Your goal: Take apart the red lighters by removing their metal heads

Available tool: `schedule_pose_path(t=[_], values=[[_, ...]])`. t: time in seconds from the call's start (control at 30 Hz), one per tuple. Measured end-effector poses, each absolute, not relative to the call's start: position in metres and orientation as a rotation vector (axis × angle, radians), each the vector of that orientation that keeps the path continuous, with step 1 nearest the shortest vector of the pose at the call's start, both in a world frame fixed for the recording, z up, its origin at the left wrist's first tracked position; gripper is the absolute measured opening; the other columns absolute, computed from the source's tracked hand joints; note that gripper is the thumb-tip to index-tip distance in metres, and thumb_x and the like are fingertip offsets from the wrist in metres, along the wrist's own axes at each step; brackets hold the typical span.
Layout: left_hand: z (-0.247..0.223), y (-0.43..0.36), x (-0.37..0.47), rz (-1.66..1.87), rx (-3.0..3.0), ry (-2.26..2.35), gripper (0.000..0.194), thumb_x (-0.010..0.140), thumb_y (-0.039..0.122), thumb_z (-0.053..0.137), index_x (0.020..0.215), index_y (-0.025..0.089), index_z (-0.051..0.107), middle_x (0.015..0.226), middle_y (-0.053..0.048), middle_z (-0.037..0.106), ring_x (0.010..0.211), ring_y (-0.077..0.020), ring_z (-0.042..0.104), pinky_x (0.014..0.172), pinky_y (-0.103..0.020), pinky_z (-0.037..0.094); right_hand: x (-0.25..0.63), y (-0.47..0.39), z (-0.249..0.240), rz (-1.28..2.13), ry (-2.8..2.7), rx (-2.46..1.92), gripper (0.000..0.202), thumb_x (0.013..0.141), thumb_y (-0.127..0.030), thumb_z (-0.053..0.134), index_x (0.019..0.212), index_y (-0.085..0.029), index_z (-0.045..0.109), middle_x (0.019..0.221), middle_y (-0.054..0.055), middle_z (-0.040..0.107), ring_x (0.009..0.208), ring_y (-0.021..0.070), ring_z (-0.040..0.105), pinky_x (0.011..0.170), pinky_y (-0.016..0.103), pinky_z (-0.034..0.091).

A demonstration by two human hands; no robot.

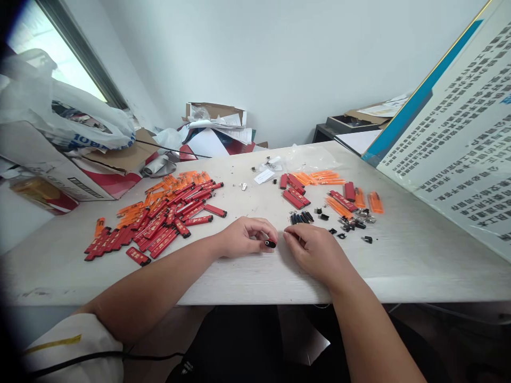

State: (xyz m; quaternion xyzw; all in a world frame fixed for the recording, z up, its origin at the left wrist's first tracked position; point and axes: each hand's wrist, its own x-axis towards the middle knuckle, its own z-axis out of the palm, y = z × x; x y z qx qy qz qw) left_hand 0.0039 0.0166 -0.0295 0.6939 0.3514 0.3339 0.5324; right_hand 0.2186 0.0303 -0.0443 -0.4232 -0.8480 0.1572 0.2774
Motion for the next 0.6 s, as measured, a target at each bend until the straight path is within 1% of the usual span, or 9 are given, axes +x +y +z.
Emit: schedule_pose_path(t=[0.6], values=[[-0.0284,0.0157,0.0043,0.791,1.632,0.861,0.016,0.071,0.018,0.074,0.086,0.015,0.07,0.094,-0.005,0.062,0.084,-0.0128,0.057,0.075,-0.028,0.047,0.2182,0.0312,-0.0449,0.402,-2.279,-1.13,0.023,0.092,-0.031,0.048,0.085,-0.021,0.068,0.078,0.003,0.07,0.07,0.0172,0.064,0.063,0.028,0.046]])
